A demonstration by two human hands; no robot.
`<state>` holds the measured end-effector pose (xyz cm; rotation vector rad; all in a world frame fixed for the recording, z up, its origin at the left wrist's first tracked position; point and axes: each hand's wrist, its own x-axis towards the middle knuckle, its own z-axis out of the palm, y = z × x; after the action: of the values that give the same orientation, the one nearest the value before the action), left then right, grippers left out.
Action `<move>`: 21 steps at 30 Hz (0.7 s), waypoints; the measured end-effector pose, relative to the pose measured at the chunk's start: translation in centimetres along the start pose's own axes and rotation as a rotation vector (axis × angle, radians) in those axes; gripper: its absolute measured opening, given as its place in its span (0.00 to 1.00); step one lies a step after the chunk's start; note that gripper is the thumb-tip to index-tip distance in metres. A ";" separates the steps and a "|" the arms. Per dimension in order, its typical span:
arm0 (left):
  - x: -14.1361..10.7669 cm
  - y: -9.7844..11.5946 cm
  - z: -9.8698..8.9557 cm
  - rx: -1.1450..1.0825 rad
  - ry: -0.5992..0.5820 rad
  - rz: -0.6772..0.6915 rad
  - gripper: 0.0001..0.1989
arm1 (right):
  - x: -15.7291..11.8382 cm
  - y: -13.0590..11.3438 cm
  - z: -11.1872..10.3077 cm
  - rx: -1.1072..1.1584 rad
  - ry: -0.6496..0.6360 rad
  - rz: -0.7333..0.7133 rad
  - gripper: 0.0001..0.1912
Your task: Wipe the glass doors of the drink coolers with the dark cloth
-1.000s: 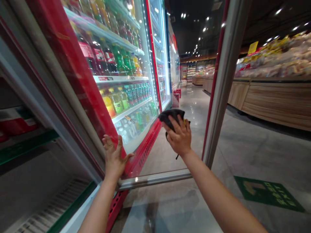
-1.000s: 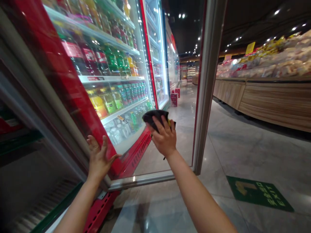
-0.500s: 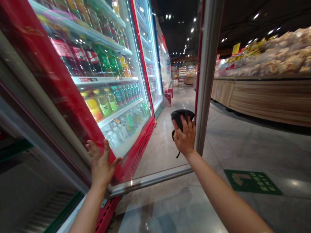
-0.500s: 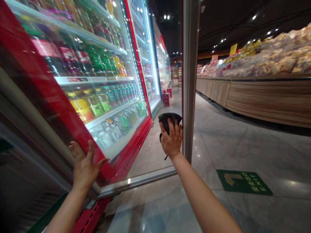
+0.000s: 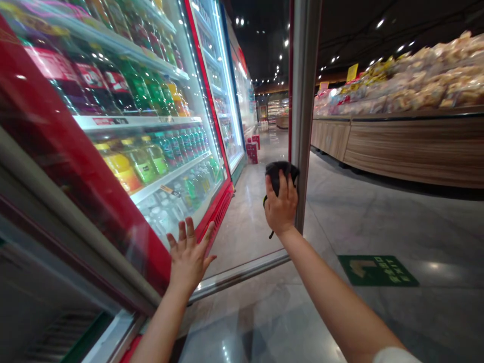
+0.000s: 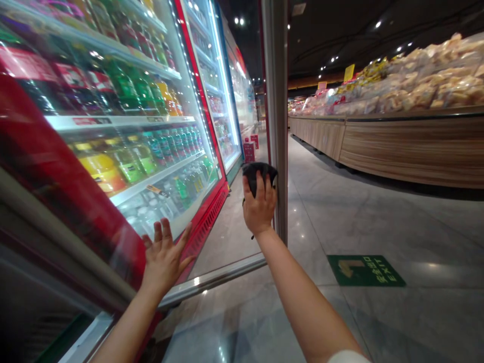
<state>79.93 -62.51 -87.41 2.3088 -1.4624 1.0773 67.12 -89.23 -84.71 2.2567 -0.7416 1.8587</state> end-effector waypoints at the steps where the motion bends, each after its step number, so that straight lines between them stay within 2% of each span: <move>1: 0.1 0.2 0.2 -0.002 0.013 -0.012 0.59 | -1.4 0.7 0.1 -0.006 0.016 -0.044 0.30; 3: 0.3 0.9 0.6 -0.014 0.046 -0.035 0.60 | -3.3 2.1 -0.2 0.013 0.018 -0.178 0.28; 5: 0.7 1.7 1.0 -0.028 0.061 -0.027 0.58 | -3.1 3.6 -1.0 0.044 0.034 -0.264 0.28; 8: 1.4 2.9 1.9 -0.031 0.053 0.021 0.58 | 0.1 5.4 -2.3 0.004 0.120 -0.171 0.28; 10: 1.8 3.2 2.5 -0.027 0.063 0.032 0.60 | 1.6 6.3 -2.6 -0.022 0.129 -0.088 0.29; 12: 1.9 3.2 3.0 -0.028 0.083 0.027 0.61 | 1.0 6.9 -2.2 -0.003 0.114 -0.069 0.29; 17: 1.8 2.9 2.9 -0.049 0.096 0.037 0.59 | -4.3 7.9 -1.1 0.075 0.162 -0.157 0.27; 19: 1.7 3.0 2.7 -0.063 0.091 0.031 0.57 | -3.6 8.1 -1.4 0.111 0.129 -0.146 0.28; 21: 1.7 3.1 2.4 -0.077 0.077 0.021 0.55 | -1.2 8.1 -1.7 0.134 0.075 -0.111 0.29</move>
<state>78.80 -66.45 -88.62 2.1799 -1.4751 1.0834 61.87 -95.29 -87.13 2.2398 -0.4833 1.9822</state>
